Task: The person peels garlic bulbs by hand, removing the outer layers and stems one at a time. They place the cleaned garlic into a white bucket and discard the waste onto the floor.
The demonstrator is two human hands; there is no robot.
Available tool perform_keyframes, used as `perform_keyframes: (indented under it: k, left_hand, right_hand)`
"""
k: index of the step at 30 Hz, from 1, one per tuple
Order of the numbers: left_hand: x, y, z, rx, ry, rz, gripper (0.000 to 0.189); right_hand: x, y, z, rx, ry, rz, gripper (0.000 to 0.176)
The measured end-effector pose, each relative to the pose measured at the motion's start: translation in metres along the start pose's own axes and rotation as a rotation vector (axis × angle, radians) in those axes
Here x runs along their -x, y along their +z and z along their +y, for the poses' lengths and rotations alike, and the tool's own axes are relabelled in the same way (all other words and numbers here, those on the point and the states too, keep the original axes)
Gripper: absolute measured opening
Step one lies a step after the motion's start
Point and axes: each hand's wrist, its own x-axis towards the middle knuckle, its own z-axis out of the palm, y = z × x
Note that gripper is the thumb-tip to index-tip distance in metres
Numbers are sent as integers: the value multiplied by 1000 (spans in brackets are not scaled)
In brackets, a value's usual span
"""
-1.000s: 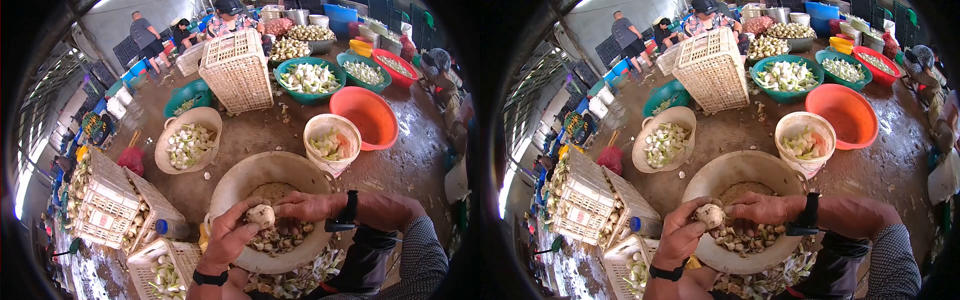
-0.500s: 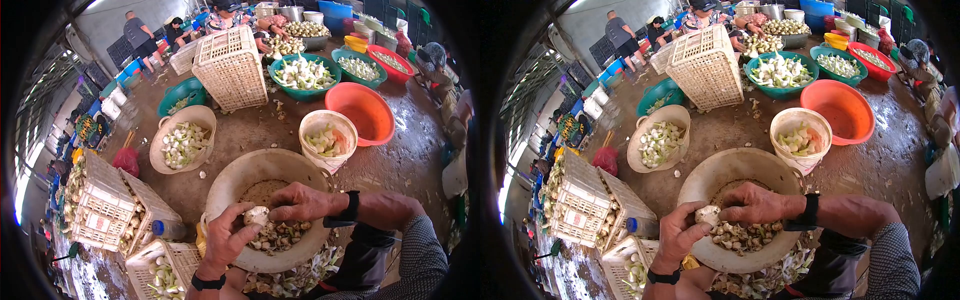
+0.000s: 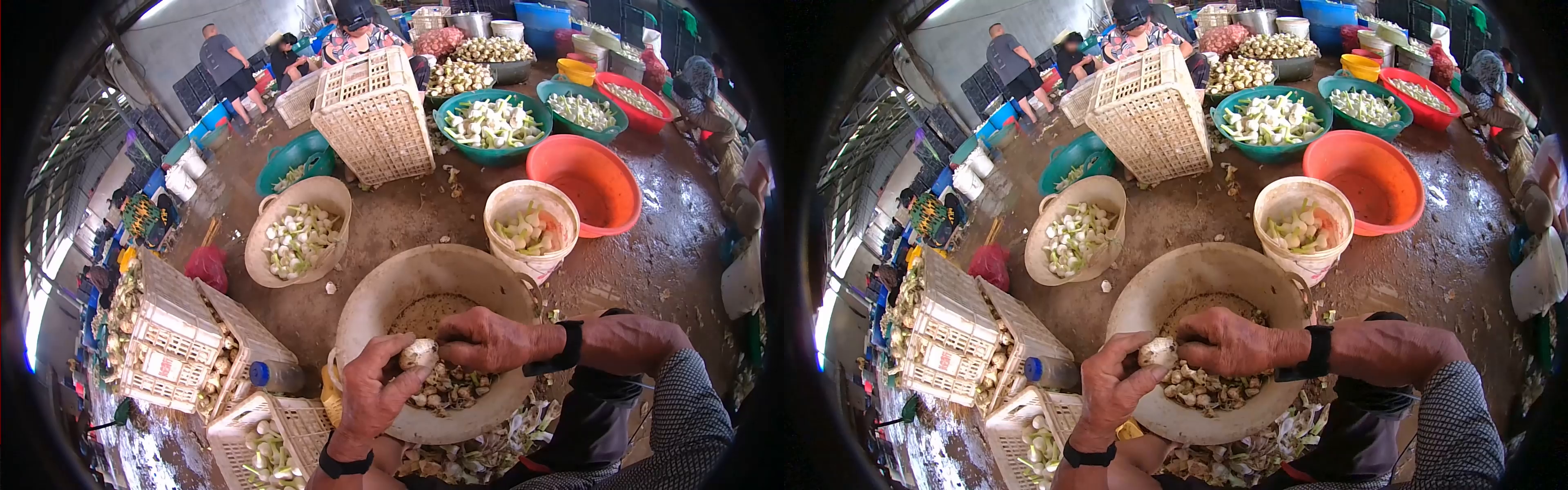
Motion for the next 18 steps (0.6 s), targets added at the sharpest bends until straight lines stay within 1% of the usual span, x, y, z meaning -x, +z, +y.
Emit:
perform_keyframes:
  k: [2, 3, 5, 6, 8, 12, 14, 15, 17, 18]
  left_hand:
    - [1, 2, 0, 21, 1, -2, 42]
    - [1, 2, 0, 21, 2, -4, 42]
    - [0, 3, -2, -56, 96, -5, 41]
    - [0, 4, 1, -56, 97, -5, 41]
    - [0, 4, 11, 186, -111, 13, 41]
    - [-1, 0, 12, 211, -100, 36, 41]
    - [-1, 1, 11, 188, -90, 26, 41]
    - [-1, 1, 10, 189, -90, 26, 41]
    - [-1, 2, 7, 56, -28, 32, 41]
    - [-1, 1, 5, 56, -29, 31, 41]
  right_hand:
    - [2, 0, -3, -32, 77, -7, 17]
    - [3, 1, -2, -31, 77, -5, 17]
    - [4, 3, 3, -67, 71, 31, 17]
    - [4, 2, -2, -67, 70, 31, 17]
    - [2, -2, -16, -257, 327, 12, 20]
    - [-4, -10, -19, -351, 348, -54, 23]
    - [-6, -11, -19, -227, 324, -72, 25]
    - [-6, -11, -17, -226, 325, -72, 25]
    - [-6, -9, -10, -204, 283, -98, 25]
    - [-6, -9, -11, -204, 284, -98, 25]
